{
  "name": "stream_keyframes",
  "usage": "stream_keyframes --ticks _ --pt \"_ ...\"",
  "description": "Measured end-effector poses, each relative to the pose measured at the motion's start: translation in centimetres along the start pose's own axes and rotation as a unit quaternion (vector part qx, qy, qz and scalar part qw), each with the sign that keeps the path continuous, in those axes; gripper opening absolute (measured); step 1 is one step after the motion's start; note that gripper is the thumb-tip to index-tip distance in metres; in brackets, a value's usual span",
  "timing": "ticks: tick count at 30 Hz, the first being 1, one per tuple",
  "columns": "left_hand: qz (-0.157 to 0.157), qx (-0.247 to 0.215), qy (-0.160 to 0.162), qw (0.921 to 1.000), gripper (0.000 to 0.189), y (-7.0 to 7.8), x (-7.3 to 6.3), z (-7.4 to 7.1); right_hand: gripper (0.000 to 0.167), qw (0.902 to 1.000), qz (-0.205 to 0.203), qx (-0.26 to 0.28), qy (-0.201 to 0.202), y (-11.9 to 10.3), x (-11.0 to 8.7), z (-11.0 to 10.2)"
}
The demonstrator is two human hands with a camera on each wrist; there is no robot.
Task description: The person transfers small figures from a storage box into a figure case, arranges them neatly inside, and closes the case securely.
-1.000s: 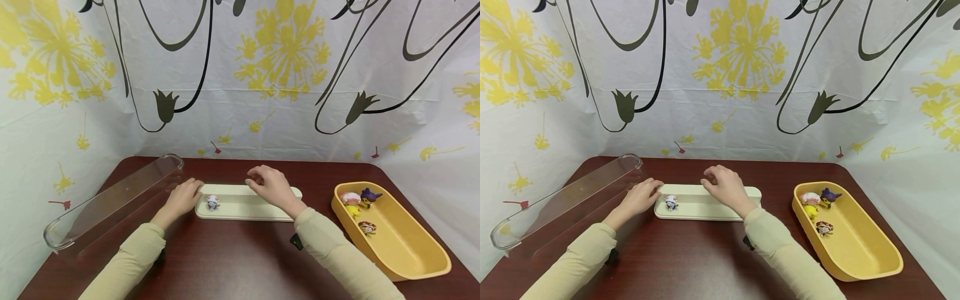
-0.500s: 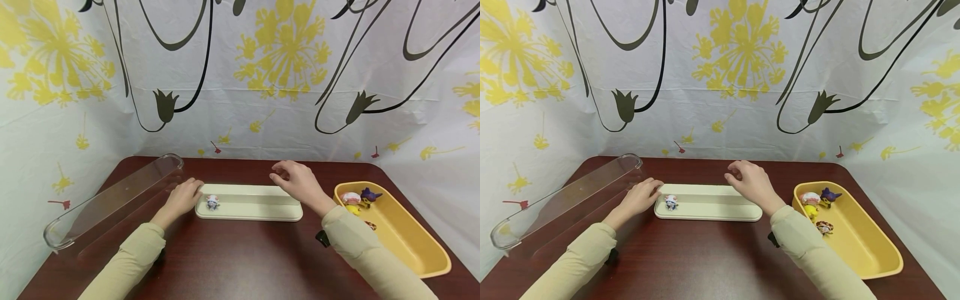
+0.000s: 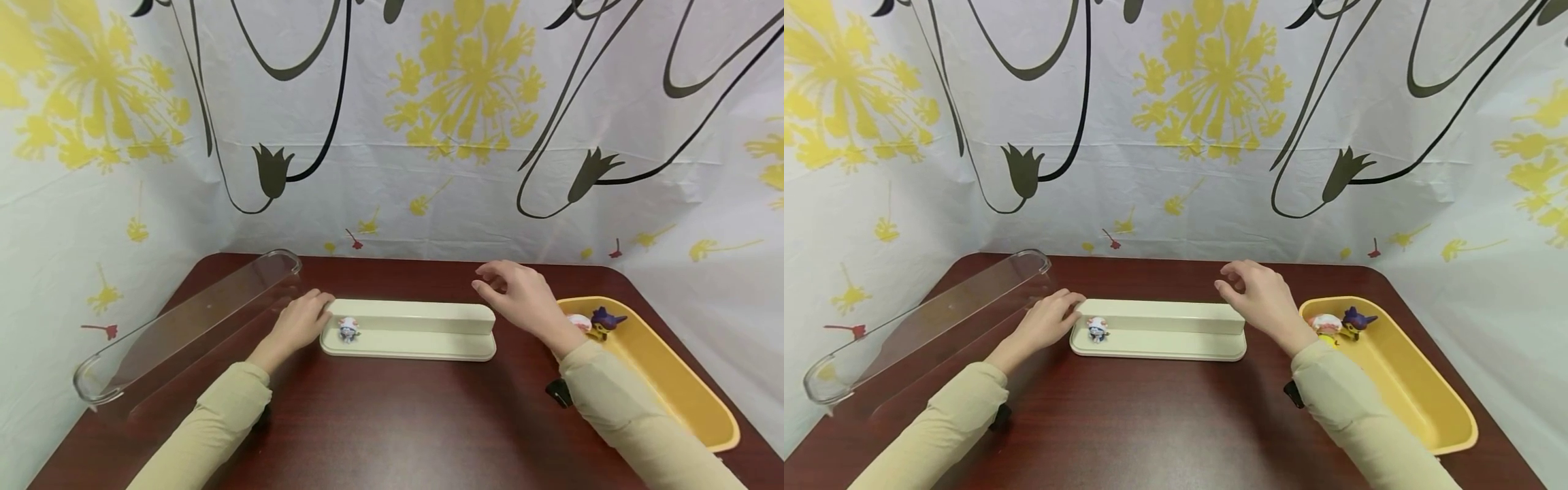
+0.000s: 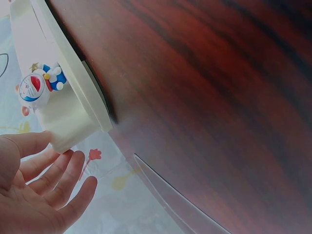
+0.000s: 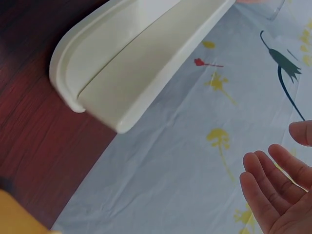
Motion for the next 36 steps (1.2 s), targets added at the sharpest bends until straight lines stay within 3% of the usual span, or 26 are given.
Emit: stream_keyframes --ticks 16,36 --pt "0.002 0.000 0.000 1.0000 0.023 -0.1 0.0 0.1 0.024 0.9992 0.027 -0.027 -0.010 2.9 -2.7 -2.9" --pt "0.001 0.000 0.002 1.0000 0.023 -0.3 0.1 0.2 0.027 0.9926 0.114 -0.042 0.009 7.6 -6.8 -6.9"
Point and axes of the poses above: each hand's wrist, its own x-axis towards the middle knuckle, its own z-axis out of the palm, y = z × x, the point moved 8 cm from there along x, towards the middle knuckle, and after that the axes turned 14 degrees about -z, right-handed, at the moved point
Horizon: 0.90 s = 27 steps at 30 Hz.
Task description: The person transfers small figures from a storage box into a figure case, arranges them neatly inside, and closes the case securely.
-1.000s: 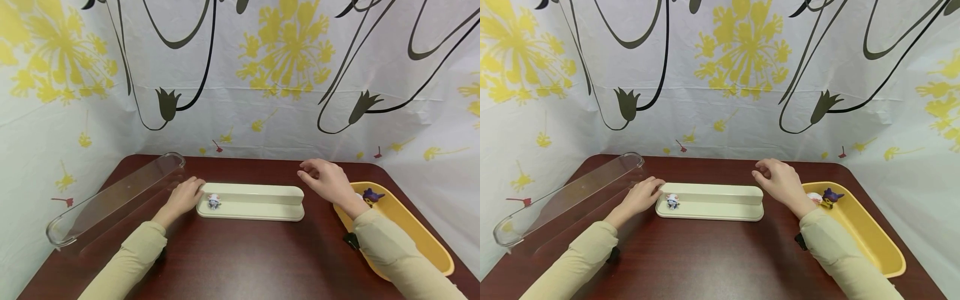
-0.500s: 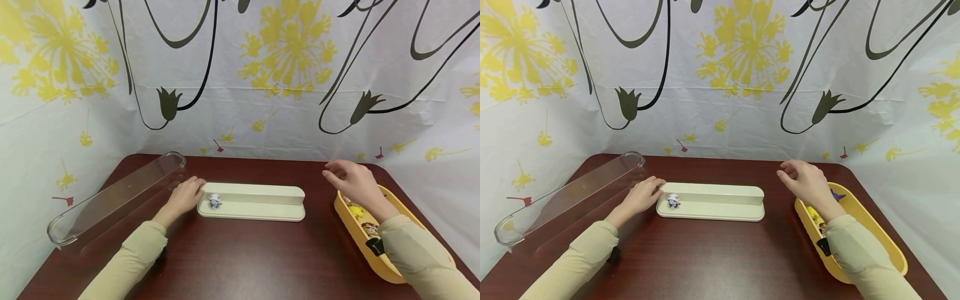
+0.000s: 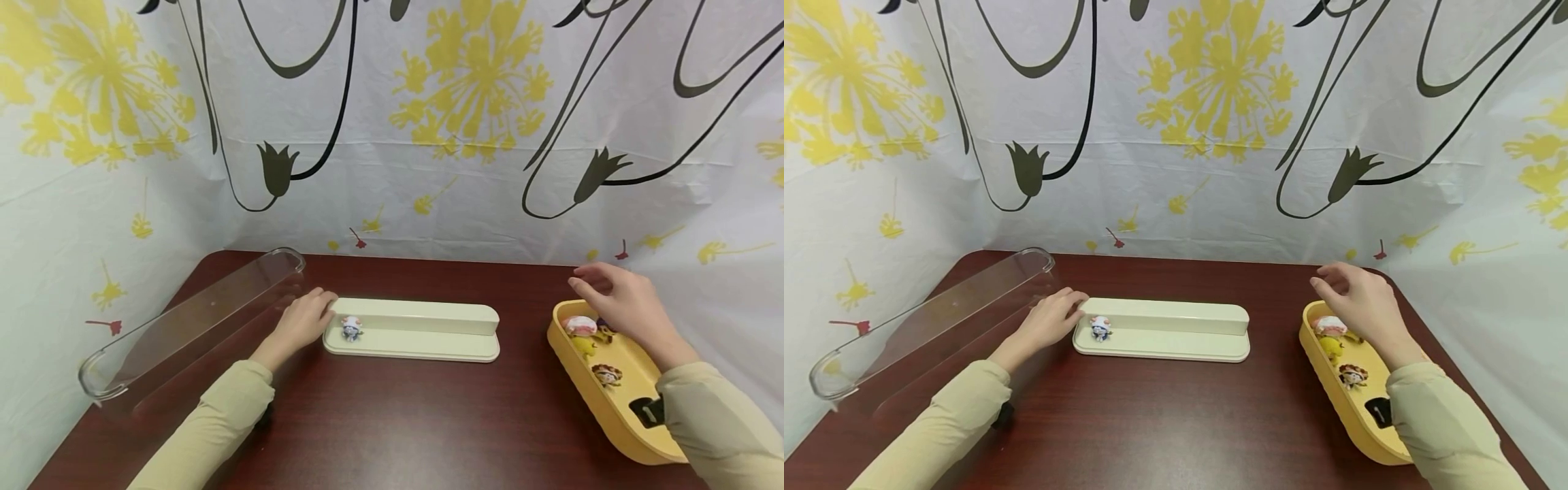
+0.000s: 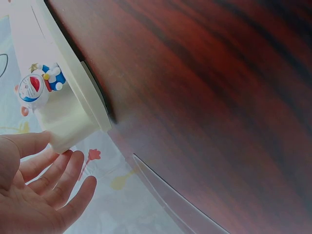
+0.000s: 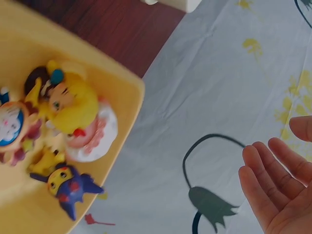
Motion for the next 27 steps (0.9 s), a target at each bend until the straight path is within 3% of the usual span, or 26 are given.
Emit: stream_keyframes --ticks 9,17,27 --pt "-0.004 0.000 -0.002 1.0000 0.023 -0.1 0.0 0.1 0.027 1.0000 0.005 -0.001 0.000 2.3 -1.1 -1.1" --pt "-0.006 -0.003 -0.004 1.0000 0.024 0.0 -0.1 0.0 0.029 0.9985 0.027 0.015 -0.044 4.9 -2.2 -1.6" --pt "-0.005 0.000 -0.005 1.0000 0.023 0.1 -0.1 0.0 0.031 0.9909 0.052 0.083 -0.092 7.9 -4.1 -0.5"
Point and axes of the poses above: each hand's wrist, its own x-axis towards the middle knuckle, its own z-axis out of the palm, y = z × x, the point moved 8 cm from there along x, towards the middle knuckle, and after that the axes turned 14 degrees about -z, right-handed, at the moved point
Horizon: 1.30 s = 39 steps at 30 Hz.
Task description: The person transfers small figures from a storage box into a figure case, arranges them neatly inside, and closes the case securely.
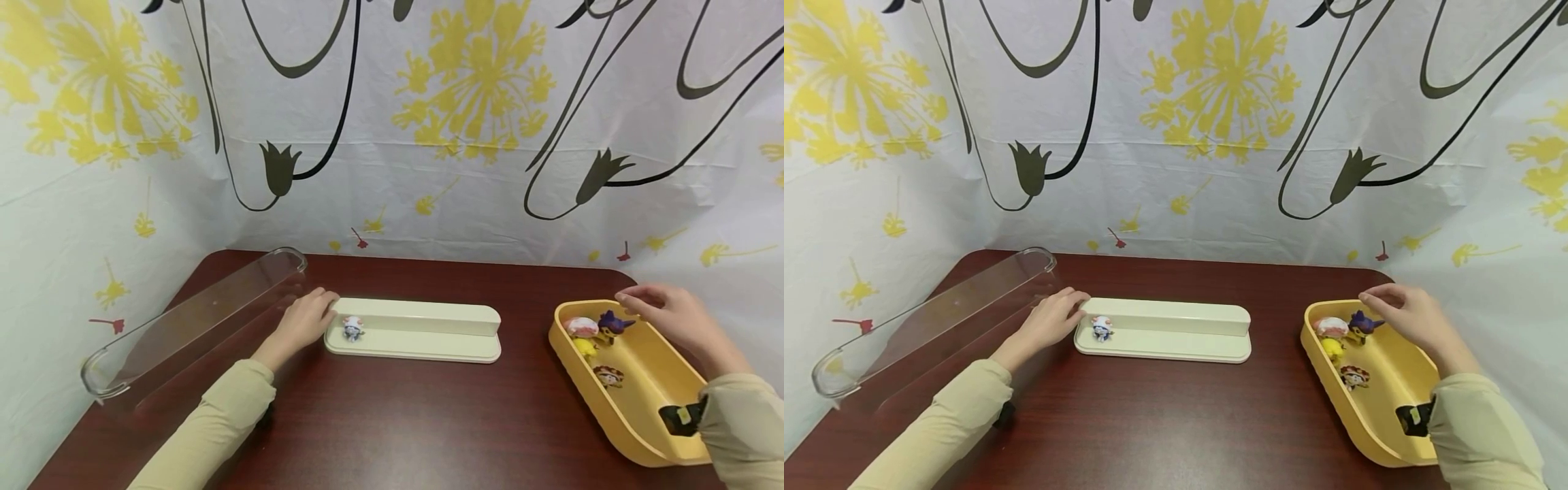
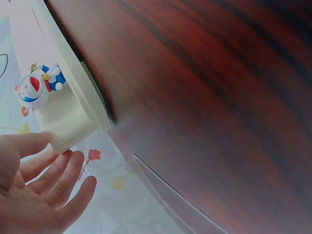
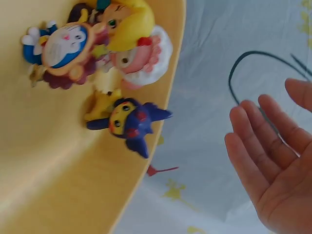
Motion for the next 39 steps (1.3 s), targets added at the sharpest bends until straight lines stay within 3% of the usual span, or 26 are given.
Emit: stream_keyframes --ticks 6,11,19,24,31,39 --pt "-0.001 0.001 0.001 1.0000 0.023 0.0 0.0 0.0 0.033 0.9957 0.020 0.084 -0.033 2.0 -0.7 1.7" --pt "-0.001 0.001 0.001 1.0000 0.023 0.0 0.0 0.1 0.025 0.9872 0.002 0.155 -0.036 2.9 -1.2 3.2" --pt "0.002 0.002 0.003 1.0000 0.024 0.1 0.0 0.1 0.037 0.9770 0.037 0.185 -0.098 4.1 -2.4 5.1" --pt "0.003 0.002 0.002 1.0000 0.024 0.1 0.0 0.0 0.039 0.9598 0.058 0.234 -0.143 5.1 -3.2 6.3" --pt "-0.001 0.004 0.002 1.0000 0.024 0.0 0.0 0.0 0.038 0.9245 0.062 0.306 -0.219 5.4 -4.0 8.0" --pt "-0.003 0.002 0.001 1.0000 0.024 0.0 0.0 0.1 0.037 0.9071 0.053 0.338 -0.245 4.9 -4.5 9.0"
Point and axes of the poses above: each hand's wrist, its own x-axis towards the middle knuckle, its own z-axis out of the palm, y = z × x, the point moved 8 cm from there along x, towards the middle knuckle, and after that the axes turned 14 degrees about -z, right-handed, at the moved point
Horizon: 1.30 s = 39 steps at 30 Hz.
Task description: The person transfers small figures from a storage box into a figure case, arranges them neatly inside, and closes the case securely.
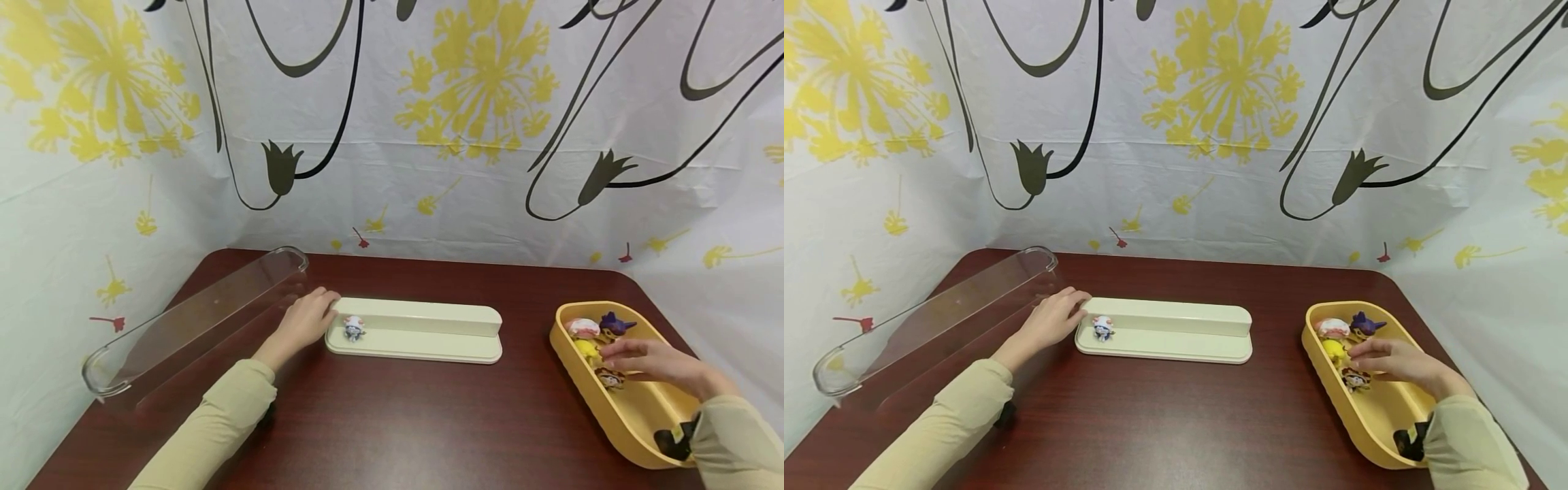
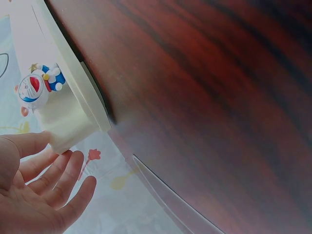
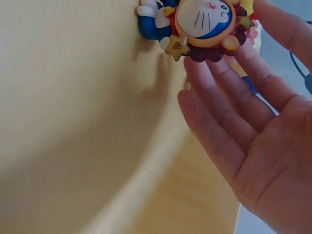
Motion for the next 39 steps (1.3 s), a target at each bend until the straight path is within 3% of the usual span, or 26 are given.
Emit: stream_keyframes --ticks 20,27,39 --pt "0.002 0.000 0.005 1.0000 0.024 0.0 0.0 -0.1 0.030 0.9934 -0.009 0.106 -0.043 0.5 0.1 1.4" --pt "0.001 -0.001 0.006 1.0000 0.024 -0.1 0.0 -0.1 0.024 0.9929 -0.022 0.104 -0.053 0.8 0.2 1.6" --pt "0.001 -0.001 0.006 1.0000 0.024 -0.1 0.0 -0.1 0.029 0.9976 0.005 0.062 -0.030 1.1 0.2 1.2"
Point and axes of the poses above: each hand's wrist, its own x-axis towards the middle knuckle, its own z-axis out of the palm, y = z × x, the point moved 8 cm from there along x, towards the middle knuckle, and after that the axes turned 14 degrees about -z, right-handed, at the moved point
